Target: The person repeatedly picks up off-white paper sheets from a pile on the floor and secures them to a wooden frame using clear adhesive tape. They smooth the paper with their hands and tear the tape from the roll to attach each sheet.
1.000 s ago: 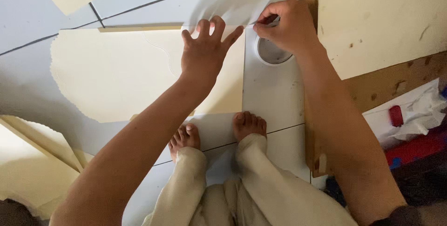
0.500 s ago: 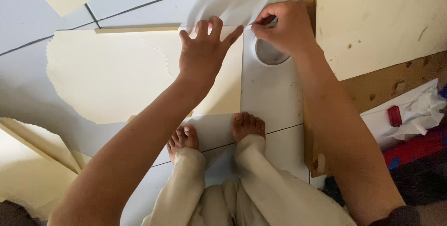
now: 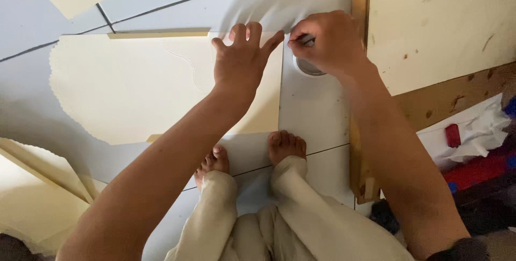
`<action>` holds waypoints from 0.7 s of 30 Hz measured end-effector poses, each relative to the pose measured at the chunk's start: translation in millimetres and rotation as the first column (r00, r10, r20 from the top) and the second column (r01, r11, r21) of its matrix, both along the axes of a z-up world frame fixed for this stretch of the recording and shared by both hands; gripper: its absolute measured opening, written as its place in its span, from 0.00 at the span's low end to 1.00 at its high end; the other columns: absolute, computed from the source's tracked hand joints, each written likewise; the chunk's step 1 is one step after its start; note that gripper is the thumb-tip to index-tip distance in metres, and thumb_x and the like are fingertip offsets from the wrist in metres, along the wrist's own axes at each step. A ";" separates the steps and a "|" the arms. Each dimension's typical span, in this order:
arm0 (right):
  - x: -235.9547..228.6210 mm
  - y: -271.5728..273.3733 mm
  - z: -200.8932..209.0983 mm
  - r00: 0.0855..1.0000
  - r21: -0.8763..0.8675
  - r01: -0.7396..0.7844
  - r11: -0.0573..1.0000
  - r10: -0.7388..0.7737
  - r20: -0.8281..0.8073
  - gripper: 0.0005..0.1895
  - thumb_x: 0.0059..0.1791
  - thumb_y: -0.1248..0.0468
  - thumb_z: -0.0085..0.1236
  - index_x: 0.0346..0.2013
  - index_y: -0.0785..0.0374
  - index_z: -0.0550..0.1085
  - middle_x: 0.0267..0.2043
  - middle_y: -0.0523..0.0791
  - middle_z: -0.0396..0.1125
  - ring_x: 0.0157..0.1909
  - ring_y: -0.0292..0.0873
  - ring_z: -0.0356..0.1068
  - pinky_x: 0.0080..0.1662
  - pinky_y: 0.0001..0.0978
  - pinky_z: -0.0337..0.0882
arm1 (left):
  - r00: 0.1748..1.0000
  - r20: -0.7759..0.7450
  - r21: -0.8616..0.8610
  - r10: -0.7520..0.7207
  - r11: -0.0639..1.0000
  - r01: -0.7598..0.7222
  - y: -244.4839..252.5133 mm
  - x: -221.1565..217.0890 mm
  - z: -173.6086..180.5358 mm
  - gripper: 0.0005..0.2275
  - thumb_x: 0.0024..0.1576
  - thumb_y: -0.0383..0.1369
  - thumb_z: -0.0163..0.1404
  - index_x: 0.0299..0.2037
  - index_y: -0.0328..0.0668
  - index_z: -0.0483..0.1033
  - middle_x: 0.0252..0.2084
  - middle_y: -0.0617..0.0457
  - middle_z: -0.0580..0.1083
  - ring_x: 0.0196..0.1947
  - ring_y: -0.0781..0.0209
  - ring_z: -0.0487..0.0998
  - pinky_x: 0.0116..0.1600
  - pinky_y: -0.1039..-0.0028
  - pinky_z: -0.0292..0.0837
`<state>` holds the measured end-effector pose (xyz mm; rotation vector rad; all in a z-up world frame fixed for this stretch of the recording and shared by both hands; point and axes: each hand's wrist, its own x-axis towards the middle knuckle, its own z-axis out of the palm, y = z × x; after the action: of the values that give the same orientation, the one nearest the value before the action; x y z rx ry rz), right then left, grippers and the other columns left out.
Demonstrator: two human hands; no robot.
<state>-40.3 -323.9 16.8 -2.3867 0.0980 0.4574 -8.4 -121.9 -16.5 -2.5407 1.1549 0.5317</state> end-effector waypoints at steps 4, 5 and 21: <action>-4.0 19.4 4.6 0.983 -0.007 -0.150 0.989 0.148 -0.109 0.06 0.40 0.63 0.58 0.26 0.46 0.80 0.30 0.29 0.75 0.34 0.34 0.72 0.39 0.31 0.67 | 0.998 -0.060 0.049 -0.009 0.999 0.012 1.5 2.9 4.8 0.57 0.31 0.34 0.69 0.73 0.83 0.46 0.59 0.50 0.60 0.56 0.47 0.64 0.47 0.49 0.74; -11.0 25.0 3.5 0.958 -0.041 -0.265 0.963 0.259 -0.122 0.04 0.42 0.58 0.57 0.27 0.45 0.80 0.31 0.31 0.74 0.35 0.40 0.73 0.36 0.40 0.67 | 1.000 -0.016 -0.026 -0.006 1.000 0.006 2.2 2.9 2.6 0.50 0.35 0.37 0.66 0.70 0.85 0.51 0.57 0.50 0.62 0.53 0.47 0.65 0.44 0.51 0.72; -59.0 36.5 48.3 0.784 0.065 0.367 0.928 -0.271 -0.558 0.02 0.46 0.62 0.66 0.29 0.54 0.81 0.27 0.33 0.72 0.31 0.28 0.63 0.35 0.22 0.61 | 0.987 -0.099 -0.418 0.127 0.895 -0.157 120.8 25.0 5.8 0.37 0.48 0.43 0.69 0.64 0.31 0.69 0.74 0.38 0.60 0.73 0.40 0.59 0.71 0.40 0.48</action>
<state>-99.2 -287.4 65.0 -1.9511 0.6857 0.9231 16.6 -1.1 -10.8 -3.0198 1.2263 0.4421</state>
